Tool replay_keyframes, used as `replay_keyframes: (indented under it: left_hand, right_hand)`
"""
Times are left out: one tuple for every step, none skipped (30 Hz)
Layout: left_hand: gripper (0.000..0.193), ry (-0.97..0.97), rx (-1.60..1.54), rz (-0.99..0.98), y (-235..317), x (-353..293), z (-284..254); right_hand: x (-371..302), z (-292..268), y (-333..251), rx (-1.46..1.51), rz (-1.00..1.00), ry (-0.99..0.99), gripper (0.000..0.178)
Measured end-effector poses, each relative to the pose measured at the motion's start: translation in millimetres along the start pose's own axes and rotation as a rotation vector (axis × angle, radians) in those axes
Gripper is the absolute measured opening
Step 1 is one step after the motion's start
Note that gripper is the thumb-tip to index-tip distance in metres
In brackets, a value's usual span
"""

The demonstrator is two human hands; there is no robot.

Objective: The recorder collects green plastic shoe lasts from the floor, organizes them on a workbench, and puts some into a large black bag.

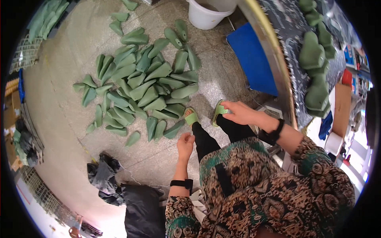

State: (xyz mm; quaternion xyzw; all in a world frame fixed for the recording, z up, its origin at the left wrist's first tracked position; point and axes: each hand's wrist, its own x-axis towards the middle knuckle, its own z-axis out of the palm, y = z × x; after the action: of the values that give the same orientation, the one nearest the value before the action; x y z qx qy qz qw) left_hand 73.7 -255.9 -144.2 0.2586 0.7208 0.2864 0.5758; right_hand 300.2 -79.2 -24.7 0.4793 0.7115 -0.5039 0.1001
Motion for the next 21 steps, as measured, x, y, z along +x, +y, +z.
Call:
replay_keyframes:
  left_hand:
    - [0.029, 0.001, -0.014, -0.019, -3.9, 9.6, 5.5]
    - [0.029, -0.014, -0.129, -0.075, -10.8, 28.3, 7.8]
    - [0.028, -0.035, -0.243, -0.137, -20.1, 48.4, 11.9]
    - [0.025, -0.028, -0.343, -0.174, -17.4, 66.6, 24.9]
    - [0.025, -0.053, -0.357, -0.193, -14.7, 94.9, 37.5]
    - [0.023, -0.090, -0.528, -0.305, -18.8, 119.2, 50.3]
    - [0.022, -0.117, -0.705, -0.416, -27.5, 144.5, 66.7]
    - [0.021, -0.147, -0.585, -0.341, -43.1, 171.8, 75.0]
    - [0.022, -0.194, -0.478, -0.262, -59.2, 202.6, 94.3]
    - [0.026, -0.149, -0.604, -0.340, -79.4, 225.9, 107.7]
    - [0.030, -0.105, -0.727, -0.410, -93.0, 249.9, 120.9]
    - [0.035, -0.001, -0.715, -0.570, -92.2, 270.0, 148.3]
    - [0.040, 0.124, -0.686, -0.708, -89.6, 292.7, 164.9]
    - [0.040, 0.127, -0.695, -0.725, -104.3, 318.4, 177.6]
    - [0.047, 0.295, -0.817, -0.657, -137.4, 340.6, 176.8]
    - [0.055, 0.448, -0.946, -0.595, -149.1, 351.9, 186.8]
    - [0.055, 0.459, -0.942, -0.614, -161.6, 358.8, 190.9]
    - [0.070, 0.560, -1.024, -0.746, -138.0, 368.2, 202.5]
    - [0.087, 0.665, -1.102, -0.868, -113.1, 376.5, 209.7]
    - [0.092, 0.684, -1.239, -0.794, -104.4, 380.3, 211.3]
    - [0.092, 0.682, -1.229, -0.797, -105.1, 378.6, 211.7]
  right_hand:
    - [21.4, 14.0, 19.1, -0.013, 0.088, -0.055, 0.045]
    - [51.5, 30.9, 38.3, -0.020, 0.082, -0.064, 0.045]
    - [80.2, 48.5, 59.5, -0.067, 0.184, -0.120, 0.042]
    - [97.9, 56.9, 79.0, -0.118, 0.313, -0.174, 0.039]
    - [119.4, 60.5, 103.3, -0.125, 0.346, -0.181, 0.039]
    - [145.2, 65.3, 122.0, -0.157, 0.352, -0.144, 0.036]
    - [171.7, 68.9, 141.4, -0.196, 0.352, -0.110, 0.032]
    - [200.2, 75.7, 159.8, -0.215, 0.279, -0.075, 0.029]
    - [225.6, 77.9, 186.5, -0.247, 0.218, -0.035, 0.026]
    - [250.7, 85.6, 193.0, -0.293, 0.234, -0.052, 0.026]
    - [275.5, 85.9, 187.8, -0.343, 0.249, -0.061, 0.026]
    - [287.0, 81.3, 197.5, -0.312, 0.220, -0.042, 0.027]
    - [304.1, 77.5, 202.0, -0.274, 0.163, -0.014, 0.028]
    - [324.6, 80.5, 207.6, -0.282, 0.145, 0.035, 0.029]
    - [343.8, 96.7, 209.2, -0.269, 0.118, 0.086, 0.031]
    - [355.4, 96.9, 221.6, -0.188, 0.137, 0.172, 0.036]
    - [367.9, 100.3, 229.6, -0.100, 0.149, 0.259, 0.041]
    - [376.8, 88.9, 259.0, -0.138, 0.133, 0.362, 0.050]
    - [387.1, 70.2, 281.8, -0.176, 0.100, 0.473, 0.058]
    - [407.3, 53.3, 295.4, -0.182, 0.099, 0.475, 0.058]
    - [420.8, 50.7, 304.8, -0.102, -0.084, 0.531, 0.059]
